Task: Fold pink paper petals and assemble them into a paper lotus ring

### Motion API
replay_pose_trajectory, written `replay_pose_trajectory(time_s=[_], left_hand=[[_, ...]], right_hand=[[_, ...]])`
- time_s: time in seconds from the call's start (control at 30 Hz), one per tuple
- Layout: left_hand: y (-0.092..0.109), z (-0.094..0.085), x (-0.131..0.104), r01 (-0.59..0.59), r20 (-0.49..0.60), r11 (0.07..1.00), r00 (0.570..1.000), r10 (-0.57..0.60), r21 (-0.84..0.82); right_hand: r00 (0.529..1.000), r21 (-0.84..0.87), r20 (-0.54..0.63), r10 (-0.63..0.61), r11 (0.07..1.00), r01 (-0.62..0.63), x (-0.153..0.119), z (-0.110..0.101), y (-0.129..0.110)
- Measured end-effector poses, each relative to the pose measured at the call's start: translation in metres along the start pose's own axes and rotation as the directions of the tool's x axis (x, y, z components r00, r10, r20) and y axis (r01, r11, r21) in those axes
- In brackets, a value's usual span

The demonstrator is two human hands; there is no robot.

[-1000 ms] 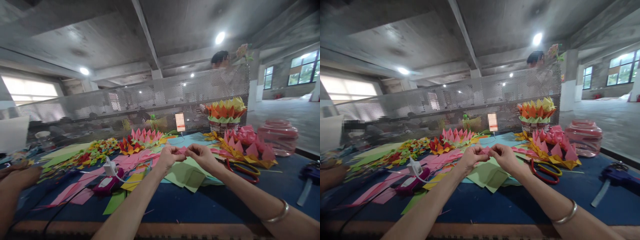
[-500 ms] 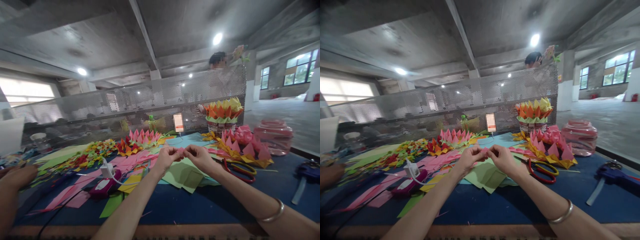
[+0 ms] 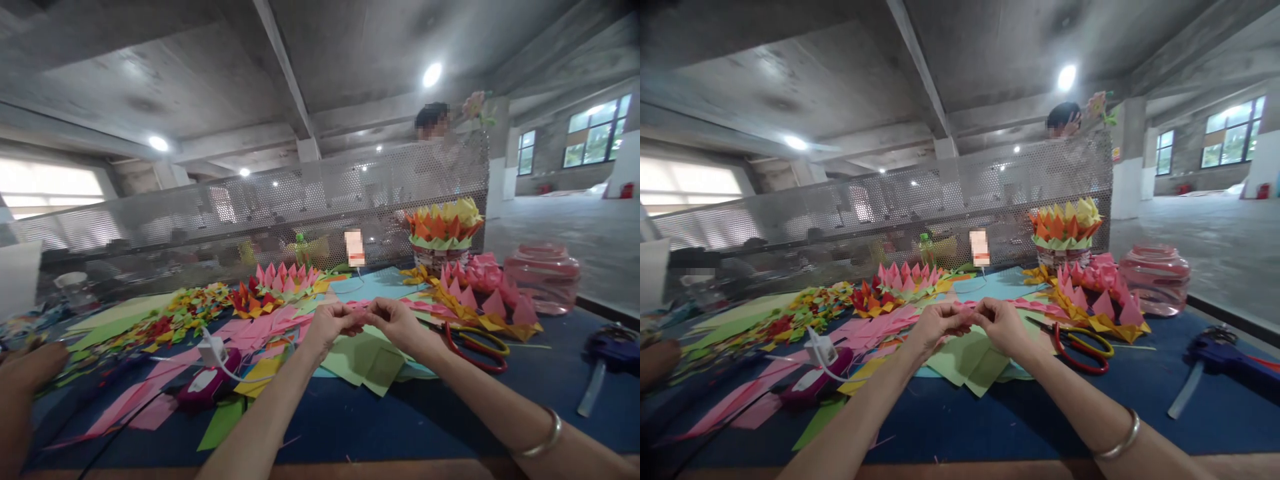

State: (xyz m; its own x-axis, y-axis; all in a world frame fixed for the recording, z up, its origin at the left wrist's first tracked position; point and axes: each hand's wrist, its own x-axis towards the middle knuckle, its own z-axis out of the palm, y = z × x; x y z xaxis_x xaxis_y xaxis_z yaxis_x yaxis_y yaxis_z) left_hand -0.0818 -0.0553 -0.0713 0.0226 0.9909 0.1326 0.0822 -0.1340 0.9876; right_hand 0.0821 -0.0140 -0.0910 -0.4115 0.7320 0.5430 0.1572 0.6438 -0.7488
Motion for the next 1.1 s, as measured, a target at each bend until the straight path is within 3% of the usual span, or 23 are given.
replay_pose_trajectory(time_s=[0.3, 0.43, 0.53, 0.63, 0.73, 0.9, 1.1], left_hand=[[-0.008, -0.001, 0.003, 0.029, -0.012, 0.999, 1.000, -0.029, 0.022], [-0.007, -0.002, 0.003, 0.023, -0.016, 0.995, 1.000, -0.022, 0.096], [-0.007, -0.003, 0.003, -0.007, -0.019, 0.996, 1.000, 0.008, 0.090], [-0.007, -0.002, 0.002, -0.043, 0.029, 0.995, 0.999, 0.040, 0.088], [-0.007, 0.003, -0.001, -0.033, 0.066, 0.994, 0.997, 0.027, 0.100], [-0.005, 0.016, -0.008, 0.016, 0.111, 0.993, 0.993, -0.029, 0.116], [0.001, 0.044, -0.009, 0.029, 0.187, 0.982, 0.980, -0.064, 0.187]], right_hand=[[1.000, -0.017, 0.019, 0.015, 1.000, -0.015, -0.003, -0.002, -0.008], [0.999, -0.107, 0.019, -0.028, 0.994, 0.030, -0.002, -0.001, -0.005], [0.999, -0.168, 0.011, -0.043, 0.985, 0.044, 0.001, -0.012, -0.016], [0.999, -0.250, -0.023, -0.033, 0.968, 0.026, -0.003, -0.042, -0.033], [1.000, -0.365, 0.015, -0.019, 0.931, 0.024, -0.023, -0.089, -0.040], [0.993, -0.595, -0.035, 0.113, 0.796, -0.112, -0.079, -0.169, -0.022], [0.970, -0.702, -0.024, 0.243, 0.687, -0.189, -0.122, -0.211, -0.009]])
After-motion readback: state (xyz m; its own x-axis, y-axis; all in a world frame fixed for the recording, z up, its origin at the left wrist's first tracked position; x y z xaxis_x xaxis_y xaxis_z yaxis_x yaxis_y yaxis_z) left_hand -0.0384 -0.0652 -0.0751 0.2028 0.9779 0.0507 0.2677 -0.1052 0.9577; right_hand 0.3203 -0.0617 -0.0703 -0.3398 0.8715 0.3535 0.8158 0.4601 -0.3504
